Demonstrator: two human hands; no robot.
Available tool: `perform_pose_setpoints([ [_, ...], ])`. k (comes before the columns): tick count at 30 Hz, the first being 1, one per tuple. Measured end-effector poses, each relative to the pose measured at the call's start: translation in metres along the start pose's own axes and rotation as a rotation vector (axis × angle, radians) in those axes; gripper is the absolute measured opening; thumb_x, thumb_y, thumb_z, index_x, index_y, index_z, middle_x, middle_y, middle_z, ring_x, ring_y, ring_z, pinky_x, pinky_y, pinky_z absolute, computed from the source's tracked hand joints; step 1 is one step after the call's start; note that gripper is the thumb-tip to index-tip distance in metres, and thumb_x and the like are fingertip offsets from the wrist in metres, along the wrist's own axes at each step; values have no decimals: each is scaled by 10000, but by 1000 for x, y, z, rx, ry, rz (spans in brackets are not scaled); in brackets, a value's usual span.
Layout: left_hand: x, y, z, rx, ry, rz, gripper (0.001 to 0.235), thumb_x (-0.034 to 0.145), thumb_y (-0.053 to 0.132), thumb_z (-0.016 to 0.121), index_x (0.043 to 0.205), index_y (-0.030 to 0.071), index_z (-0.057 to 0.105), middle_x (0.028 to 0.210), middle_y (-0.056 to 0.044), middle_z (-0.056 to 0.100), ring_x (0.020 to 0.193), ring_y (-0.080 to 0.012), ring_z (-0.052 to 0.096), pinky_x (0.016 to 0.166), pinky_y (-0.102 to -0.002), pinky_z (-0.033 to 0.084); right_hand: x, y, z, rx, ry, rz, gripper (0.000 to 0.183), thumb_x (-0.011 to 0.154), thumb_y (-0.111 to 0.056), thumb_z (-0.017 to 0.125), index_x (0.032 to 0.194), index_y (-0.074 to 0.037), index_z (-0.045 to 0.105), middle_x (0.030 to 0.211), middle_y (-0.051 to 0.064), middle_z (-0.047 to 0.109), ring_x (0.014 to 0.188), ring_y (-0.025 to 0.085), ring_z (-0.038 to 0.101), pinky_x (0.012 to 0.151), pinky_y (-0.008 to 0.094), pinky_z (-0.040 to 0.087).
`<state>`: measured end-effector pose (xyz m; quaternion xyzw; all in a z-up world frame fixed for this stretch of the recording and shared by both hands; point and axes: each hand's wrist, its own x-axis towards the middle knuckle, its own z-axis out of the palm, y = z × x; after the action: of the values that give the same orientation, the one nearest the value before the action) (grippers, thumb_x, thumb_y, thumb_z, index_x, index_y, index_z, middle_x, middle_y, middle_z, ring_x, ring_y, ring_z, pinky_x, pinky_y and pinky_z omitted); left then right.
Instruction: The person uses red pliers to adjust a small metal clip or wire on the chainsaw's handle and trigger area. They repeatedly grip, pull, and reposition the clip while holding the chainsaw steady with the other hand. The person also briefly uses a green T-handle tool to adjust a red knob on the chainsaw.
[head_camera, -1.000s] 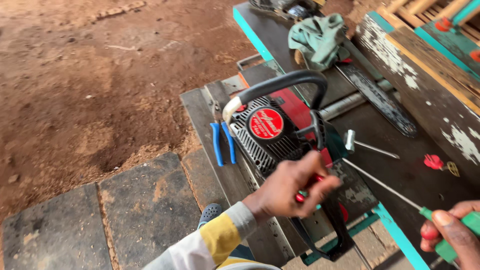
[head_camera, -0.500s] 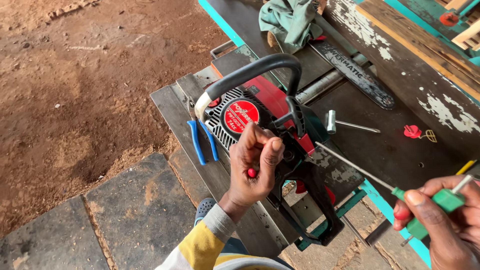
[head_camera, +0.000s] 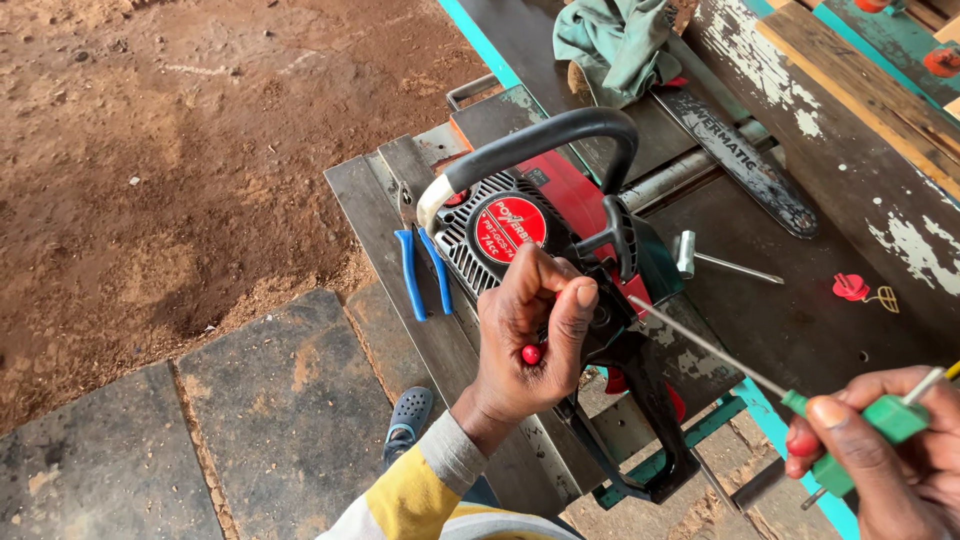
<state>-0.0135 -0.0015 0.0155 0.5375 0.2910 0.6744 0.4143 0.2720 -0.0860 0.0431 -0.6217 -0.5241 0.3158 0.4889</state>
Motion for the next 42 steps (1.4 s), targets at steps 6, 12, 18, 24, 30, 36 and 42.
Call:
perform_pose_setpoints([
  [6, 0, 0, 2, -47, 34, -22, 223, 1102, 141, 611, 970, 15, 483, 814, 2, 551, 713, -13, 459, 663, -186, 406, -1, 1, 4, -41, -121, -18, 87, 998, -45, 651, 990, -7, 573, 809, 173, 647, 656, 218, 707, 593, 377, 631],
  [12, 0, 0, 2, -74, 77, -48, 222, 1084, 150, 623, 959, 22, 492, 822, 3, 605, 742, -14, 513, 670, -178, 454, -8, 1, 10, -92, -128, 42, 77, 981, -43, 668, 959, -6, 604, 786, 154, 643, 674, 211, 743, 554, 372, 630],
  [18, 2, 2, 3, -72, 75, -47, 212, 1087, 142, 619, 965, 20, 495, 830, 3, 603, 747, -14, 516, 674, -178, 456, -15, -9, 27, -183, -119, 6, 109, 955, -85, 724, 978, 4, 666, 843, 136, 677, 666, 172, 749, 492, 313, 629],
  [24, 4, 3, 2, -65, 88, -63, 219, 1092, 147, 605, 958, 27, 481, 797, 16, 583, 718, -7, 499, 651, -175, 437, -6, -17, 34, -422, -235, 33, 186, 953, -187, 728, 1067, -43, 757, 794, 66, 743, 648, 122, 739, 542, 256, 630],
  [30, 5, 2, 2, -110, 99, -54, 214, 1095, 149, 609, 971, 21, 492, 833, 7, 588, 744, -16, 509, 676, -185, 450, 0, -20, 38, -523, -287, 147, 225, 934, -204, 742, 1066, -31, 798, 768, 77, 751, 629, 136, 703, 548, 276, 624],
  [36, 4, 2, 0, -60, 97, -46, 212, 1098, 152, 615, 971, 23, 503, 827, 6, 597, 741, -14, 513, 671, -183, 452, 0, -29, 46, -577, -286, 89, 210, 909, -208, 758, 1050, -60, 805, 748, 46, 746, 622, 119, 710, 549, 265, 599],
  [42, 4, 2, 0, -72, 90, -49, 215, 1098, 156, 619, 977, 23, 503, 833, 3, 589, 743, -14, 511, 670, -181, 449, 1, -39, 56, -649, -291, 81, 199, 880, -216, 772, 1028, -89, 807, 723, 27, 743, 628, 98, 726, 561, 252, 589],
])
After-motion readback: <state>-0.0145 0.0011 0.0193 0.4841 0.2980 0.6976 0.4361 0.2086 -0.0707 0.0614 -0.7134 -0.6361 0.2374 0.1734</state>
